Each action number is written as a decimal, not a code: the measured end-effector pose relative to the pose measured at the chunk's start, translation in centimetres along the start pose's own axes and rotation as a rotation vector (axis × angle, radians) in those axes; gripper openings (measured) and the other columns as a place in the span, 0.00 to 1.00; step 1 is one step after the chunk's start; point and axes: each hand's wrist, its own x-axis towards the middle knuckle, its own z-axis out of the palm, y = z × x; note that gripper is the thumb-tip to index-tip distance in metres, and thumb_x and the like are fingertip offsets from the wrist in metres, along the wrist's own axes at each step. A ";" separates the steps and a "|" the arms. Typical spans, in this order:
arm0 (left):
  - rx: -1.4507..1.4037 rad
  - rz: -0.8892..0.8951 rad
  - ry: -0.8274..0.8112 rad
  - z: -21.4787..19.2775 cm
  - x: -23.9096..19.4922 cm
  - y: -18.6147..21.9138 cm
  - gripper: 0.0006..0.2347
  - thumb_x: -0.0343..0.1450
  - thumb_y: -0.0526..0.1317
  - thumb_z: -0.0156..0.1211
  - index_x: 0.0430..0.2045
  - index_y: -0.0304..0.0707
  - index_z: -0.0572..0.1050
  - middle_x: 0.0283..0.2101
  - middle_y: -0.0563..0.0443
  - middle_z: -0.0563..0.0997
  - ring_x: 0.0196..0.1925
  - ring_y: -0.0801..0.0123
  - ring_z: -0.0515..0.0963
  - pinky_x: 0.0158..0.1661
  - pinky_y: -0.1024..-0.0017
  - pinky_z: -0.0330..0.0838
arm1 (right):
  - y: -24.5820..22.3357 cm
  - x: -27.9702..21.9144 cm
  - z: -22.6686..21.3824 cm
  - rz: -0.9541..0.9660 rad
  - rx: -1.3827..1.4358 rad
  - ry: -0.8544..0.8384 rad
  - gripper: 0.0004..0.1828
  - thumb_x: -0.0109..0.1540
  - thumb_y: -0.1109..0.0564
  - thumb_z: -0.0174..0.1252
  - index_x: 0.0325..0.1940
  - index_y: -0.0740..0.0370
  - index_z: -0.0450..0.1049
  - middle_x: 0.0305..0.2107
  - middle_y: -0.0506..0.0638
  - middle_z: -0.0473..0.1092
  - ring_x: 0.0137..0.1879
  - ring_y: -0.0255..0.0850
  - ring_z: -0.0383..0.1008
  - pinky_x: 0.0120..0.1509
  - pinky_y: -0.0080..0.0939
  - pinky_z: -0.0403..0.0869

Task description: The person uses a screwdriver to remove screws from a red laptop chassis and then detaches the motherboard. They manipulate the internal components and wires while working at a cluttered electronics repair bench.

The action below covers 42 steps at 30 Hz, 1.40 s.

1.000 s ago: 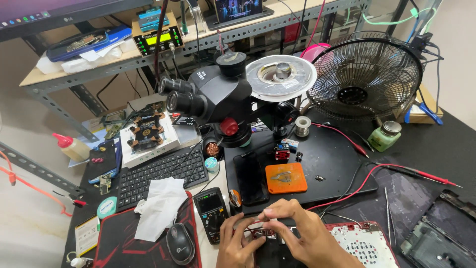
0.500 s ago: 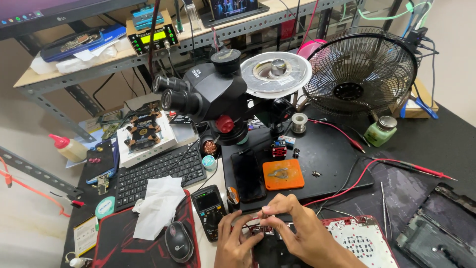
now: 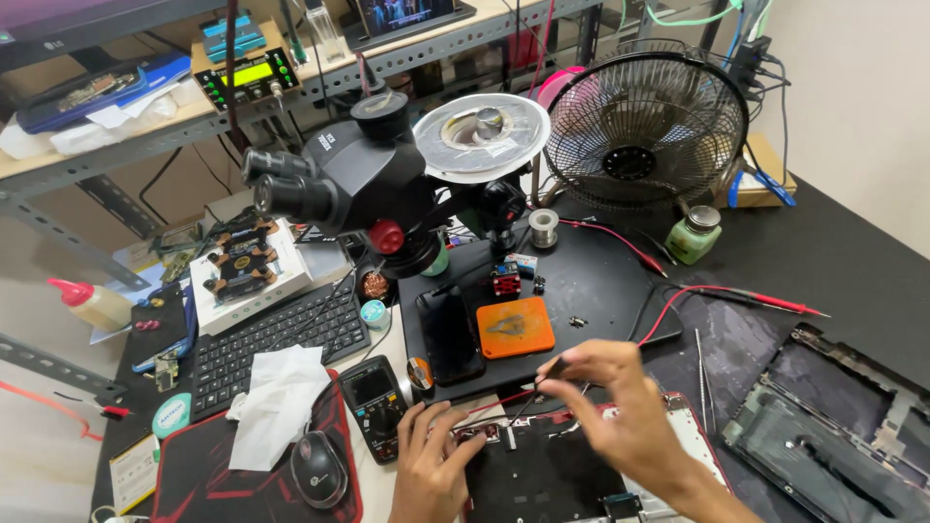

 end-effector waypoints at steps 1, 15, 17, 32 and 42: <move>-0.003 0.000 -0.003 -0.2 0.6 0.5 0.13 0.59 0.23 0.59 0.30 0.42 0.84 0.46 0.48 0.81 0.58 0.49 0.76 0.61 0.44 0.64 | -0.1 0.0 -1.4 0.004 -0.001 0.002 0.25 0.61 0.68 0.64 0.56 0.61 0.59 0.42 0.56 0.77 0.48 0.42 0.84 0.54 0.40 0.82; -0.125 0.127 -0.161 2.9 12.9 6.5 0.10 0.67 0.33 0.63 0.40 0.35 0.78 0.42 0.43 0.77 0.50 0.51 0.74 0.57 0.52 0.62 | -1.3 0.0 -14.3 0.124 -0.069 0.441 0.26 0.71 0.72 0.56 0.63 0.60 0.48 0.48 0.63 0.72 0.52 0.42 0.78 0.64 0.40 0.77; -0.112 0.128 -0.186 4.2 13.9 6.5 0.08 0.68 0.34 0.63 0.40 0.35 0.79 0.41 0.44 0.77 0.49 0.52 0.74 0.57 0.53 0.61 | -1.6 0.0 -14.7 0.130 -0.074 0.455 0.26 0.71 0.72 0.56 0.63 0.60 0.48 0.48 0.63 0.72 0.52 0.42 0.78 0.63 0.39 0.77; 0.038 0.199 -0.364 12.6 16.9 7.4 0.06 0.64 0.30 0.59 0.30 0.34 0.80 0.38 0.41 0.78 0.47 0.50 0.75 0.54 0.54 0.64 | -1.6 0.0 -15.2 0.168 -0.078 0.478 0.28 0.68 0.71 0.55 0.65 0.59 0.48 0.49 0.63 0.72 0.53 0.42 0.78 0.56 0.36 0.76; -0.291 0.029 -0.293 10.6 16.1 7.4 0.05 0.67 0.30 0.61 0.32 0.30 0.72 0.37 0.40 0.76 0.45 0.49 0.74 0.51 0.56 0.68 | -1.1 -0.4 -14.9 0.176 -0.093 0.502 0.27 0.70 0.72 0.54 0.64 0.61 0.47 0.47 0.65 0.72 0.50 0.41 0.77 0.56 0.36 0.75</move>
